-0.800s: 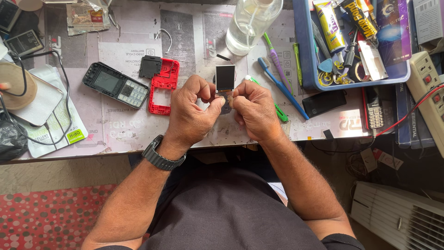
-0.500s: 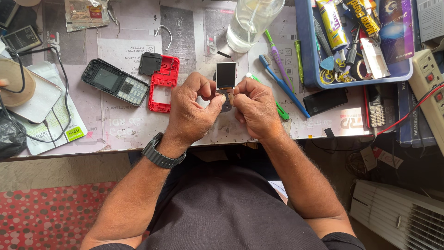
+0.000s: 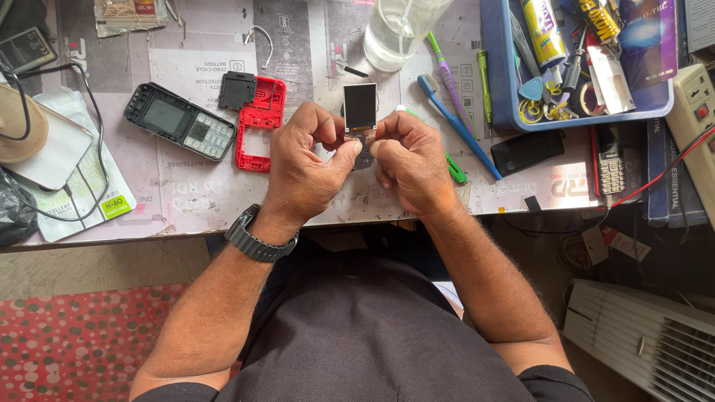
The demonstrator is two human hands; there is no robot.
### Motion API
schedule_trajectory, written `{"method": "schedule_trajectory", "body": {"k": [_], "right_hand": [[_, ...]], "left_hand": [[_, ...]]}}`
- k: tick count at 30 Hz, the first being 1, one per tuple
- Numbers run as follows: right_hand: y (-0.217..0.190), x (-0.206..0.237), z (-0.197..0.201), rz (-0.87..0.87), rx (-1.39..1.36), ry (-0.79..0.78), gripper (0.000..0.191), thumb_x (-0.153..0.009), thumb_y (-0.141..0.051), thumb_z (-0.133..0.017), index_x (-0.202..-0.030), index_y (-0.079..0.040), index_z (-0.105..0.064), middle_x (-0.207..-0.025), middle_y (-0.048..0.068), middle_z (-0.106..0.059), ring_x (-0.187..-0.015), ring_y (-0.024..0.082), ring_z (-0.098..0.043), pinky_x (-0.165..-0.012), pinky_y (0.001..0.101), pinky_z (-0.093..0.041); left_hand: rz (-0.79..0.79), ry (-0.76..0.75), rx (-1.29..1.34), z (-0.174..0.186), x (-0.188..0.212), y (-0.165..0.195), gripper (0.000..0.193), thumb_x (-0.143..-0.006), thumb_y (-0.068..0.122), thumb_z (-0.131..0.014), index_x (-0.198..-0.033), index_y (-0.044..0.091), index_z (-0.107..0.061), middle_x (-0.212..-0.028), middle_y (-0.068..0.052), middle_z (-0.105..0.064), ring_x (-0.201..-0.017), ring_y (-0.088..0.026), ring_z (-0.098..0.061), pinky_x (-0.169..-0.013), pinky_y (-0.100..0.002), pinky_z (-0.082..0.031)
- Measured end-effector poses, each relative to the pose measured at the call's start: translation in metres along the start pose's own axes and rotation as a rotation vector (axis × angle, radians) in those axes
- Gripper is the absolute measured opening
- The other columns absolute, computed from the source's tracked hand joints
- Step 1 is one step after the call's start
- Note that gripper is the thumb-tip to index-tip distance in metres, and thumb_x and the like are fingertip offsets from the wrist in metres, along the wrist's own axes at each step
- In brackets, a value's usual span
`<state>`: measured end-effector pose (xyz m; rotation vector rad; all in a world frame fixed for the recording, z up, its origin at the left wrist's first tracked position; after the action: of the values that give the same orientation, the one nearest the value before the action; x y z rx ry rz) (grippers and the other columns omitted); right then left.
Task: The person removes a red battery from a disassembled mobile phone, connects a black cable to the motherboard, and repeatedly attaches and detaches the battery while inspecting the device. The person handles the phone components and cable throughout the clip.
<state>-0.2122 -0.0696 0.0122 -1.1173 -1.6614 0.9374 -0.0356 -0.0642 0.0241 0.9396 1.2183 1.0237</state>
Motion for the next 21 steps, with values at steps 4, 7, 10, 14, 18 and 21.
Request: {"method": "schedule_trajectory", "body": {"k": [4, 7, 10, 14, 18, 21], "right_hand": [[-0.008, 0.006, 0.027, 0.012, 0.023, -0.007, 0.006, -0.092, 0.001, -0.064, -0.098, 0.003, -0.062, -0.084, 0.007, -0.064, -0.051, 0.006, -0.051, -0.041, 0.0224, -0.042], [-0.010, 0.004, 0.024, 0.030, 0.021, -0.034, 0.009, -0.096, -0.002, -0.066, -0.102, 0.003, -0.064, -0.085, 0.006, -0.064, -0.053, 0.006, -0.052, -0.043, 0.0224, -0.043], [-0.015, 0.003, 0.023, 0.044, 0.020, -0.033, 0.010, -0.098, -0.004, -0.067, -0.104, 0.004, -0.064, -0.085, 0.005, -0.064, -0.054, 0.007, -0.052, -0.043, 0.0224, -0.043], [-0.009, -0.001, 0.029, 0.048, 0.023, -0.029, 0.011, -0.098, -0.005, -0.067, -0.104, 0.004, -0.065, -0.081, 0.003, -0.062, -0.053, 0.007, -0.052, -0.044, 0.0231, -0.043], [0.024, 0.018, 0.033, 0.072, 0.022, -0.011, 0.011, -0.099, -0.006, -0.067, -0.106, 0.002, -0.065, -0.075, 0.002, -0.059, -0.051, 0.008, -0.052, -0.044, 0.0240, -0.045], [0.023, 0.021, 0.030, 0.056, 0.011, 0.003, 0.012, -0.099, -0.006, -0.069, -0.107, 0.002, -0.065, -0.072, 0.000, -0.056, -0.051, 0.007, -0.050, -0.045, 0.0246, -0.046]], "left_hand": [[0.001, 0.017, 0.031, -0.030, -0.001, 0.001, 0.032, -0.088, -0.002, -0.078, -0.087, 0.009, -0.048, -0.089, -0.005, -0.067, -0.082, -0.008, -0.064, -0.073, -0.024, -0.055], [0.037, 0.029, 0.001, -0.029, -0.005, 0.002, 0.032, -0.086, -0.001, -0.079, -0.088, 0.008, -0.049, -0.085, -0.003, -0.066, -0.076, -0.008, -0.058, -0.065, -0.025, -0.050], [0.029, 0.031, 0.018, -0.029, -0.010, 0.007, 0.029, -0.087, -0.001, -0.079, -0.093, 0.007, -0.052, -0.087, -0.002, -0.065, -0.077, -0.007, -0.059, -0.066, -0.024, -0.052], [0.029, 0.031, 0.048, -0.028, -0.014, 0.006, 0.026, -0.089, 0.003, -0.077, -0.099, 0.007, -0.053, -0.083, 0.001, -0.064, -0.076, -0.006, -0.062, -0.067, -0.023, -0.054], [0.012, 0.060, -0.010, -0.037, 0.026, -0.017, 0.026, -0.088, 0.003, -0.078, -0.102, 0.005, -0.056, -0.082, -0.001, -0.064, -0.073, -0.007, -0.061, -0.065, -0.024, -0.053], [0.041, 0.051, 0.034, -0.032, 0.026, -0.010, 0.025, -0.089, 0.004, -0.077, -0.103, 0.005, -0.056, -0.083, -0.002, -0.066, -0.073, -0.007, -0.064, -0.064, -0.024, -0.056]]}}
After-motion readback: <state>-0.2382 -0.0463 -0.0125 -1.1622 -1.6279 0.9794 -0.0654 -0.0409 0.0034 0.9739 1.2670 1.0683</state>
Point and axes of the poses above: each hand's wrist, its own x-axis away from the middle knuckle, its own z-axis out of the back of the hand, y = z × x, the point moved 3 cm from there along -x, towards the middle knuckle
